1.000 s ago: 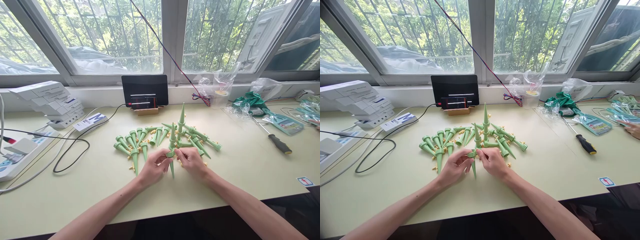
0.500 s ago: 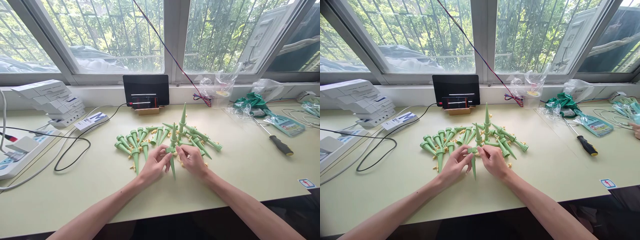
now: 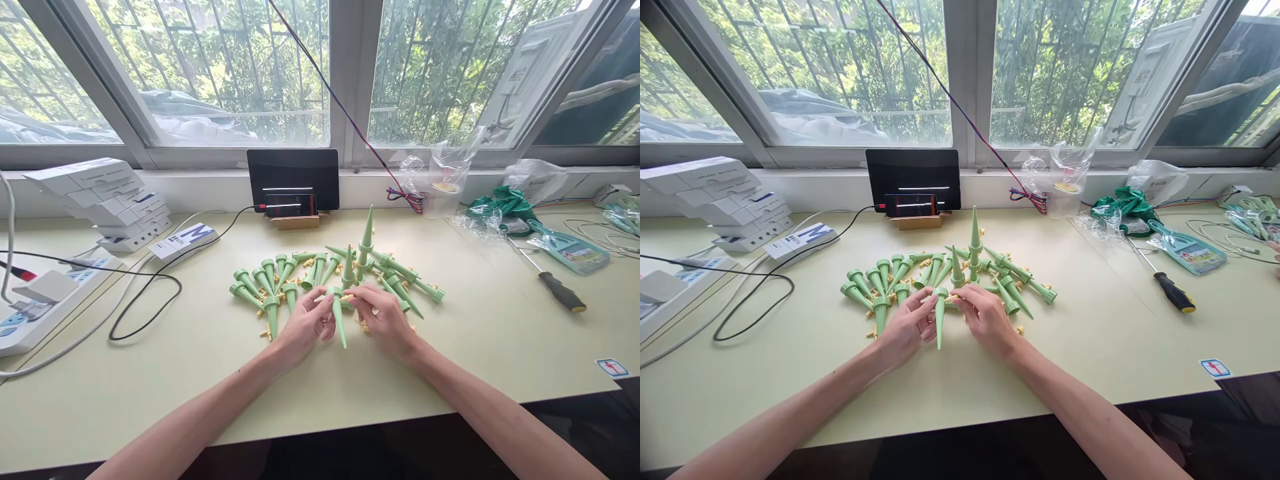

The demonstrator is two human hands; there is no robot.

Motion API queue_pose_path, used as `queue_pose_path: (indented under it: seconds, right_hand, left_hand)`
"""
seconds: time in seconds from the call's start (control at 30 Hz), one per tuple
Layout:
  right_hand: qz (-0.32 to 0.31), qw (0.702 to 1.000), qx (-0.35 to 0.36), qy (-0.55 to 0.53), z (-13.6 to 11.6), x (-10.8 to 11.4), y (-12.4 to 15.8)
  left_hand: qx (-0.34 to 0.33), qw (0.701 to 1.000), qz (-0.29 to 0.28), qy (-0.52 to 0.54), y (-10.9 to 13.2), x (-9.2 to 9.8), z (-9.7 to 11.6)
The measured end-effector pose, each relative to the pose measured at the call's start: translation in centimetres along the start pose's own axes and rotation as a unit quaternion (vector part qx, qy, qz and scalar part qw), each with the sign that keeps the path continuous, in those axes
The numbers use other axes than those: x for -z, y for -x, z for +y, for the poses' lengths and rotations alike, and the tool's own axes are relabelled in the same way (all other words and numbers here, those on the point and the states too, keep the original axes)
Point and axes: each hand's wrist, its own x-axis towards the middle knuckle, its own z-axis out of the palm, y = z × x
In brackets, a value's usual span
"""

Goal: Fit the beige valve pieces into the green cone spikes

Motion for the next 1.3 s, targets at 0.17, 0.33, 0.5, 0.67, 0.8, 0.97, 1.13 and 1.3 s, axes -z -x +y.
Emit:
queue_pose_path:
  seconds: [0.17, 0.33, 0.5, 0.67, 0.8, 0.97, 1.13, 1.3]
  right_hand:
    - [0.000, 1.000, 0.008, 0.010, -0.01, 0.01, 0.02]
    - [-0.004, 1.000, 0.006, 0.021, -0.13, 0.03, 0.11]
    - [-0.004, 1.000, -0.013, 0.023, -0.38, 0.04, 0.24]
    - [-0.024, 0.998, -0.060, -0.005, -0.61, 0.07, 0.23]
    - [-0.033, 0.996, -0.081, -0.019, -0.51, 0.08, 0.23]
    - [-0.051, 0.993, -0.097, -0.045, -0.30, 0.10, 0.24]
    - [-0.054, 0.990, -0.111, -0.061, -0.31, 0.11, 0.19]
    - [-0.048, 0.989, -0.117, -0.071, -0.32, -0.04, 0.16]
  left_hand:
    - [0.007, 1.000, 0.001, -0.016, 0.03, 0.09, -0.01]
    - [-0.024, 0.998, -0.010, -0.061, 0.05, 0.24, -0.12]
    - [-0.066, 0.989, -0.019, -0.134, 0.18, 0.32, -0.08]
    - [-0.105, 0.973, -0.019, -0.203, 0.32, 0.18, 0.17]
    - [-0.132, 0.961, -0.016, -0.241, 0.38, 0.00, 0.14]
    - [-0.151, 0.956, 0.002, -0.252, 0.36, -0.19, -0.13]
    - [-0.153, 0.954, 0.012, -0.259, 0.33, -0.18, -0.36]
    - [-0.155, 0.949, 0.011, -0.273, 0.36, -0.15, -0.32]
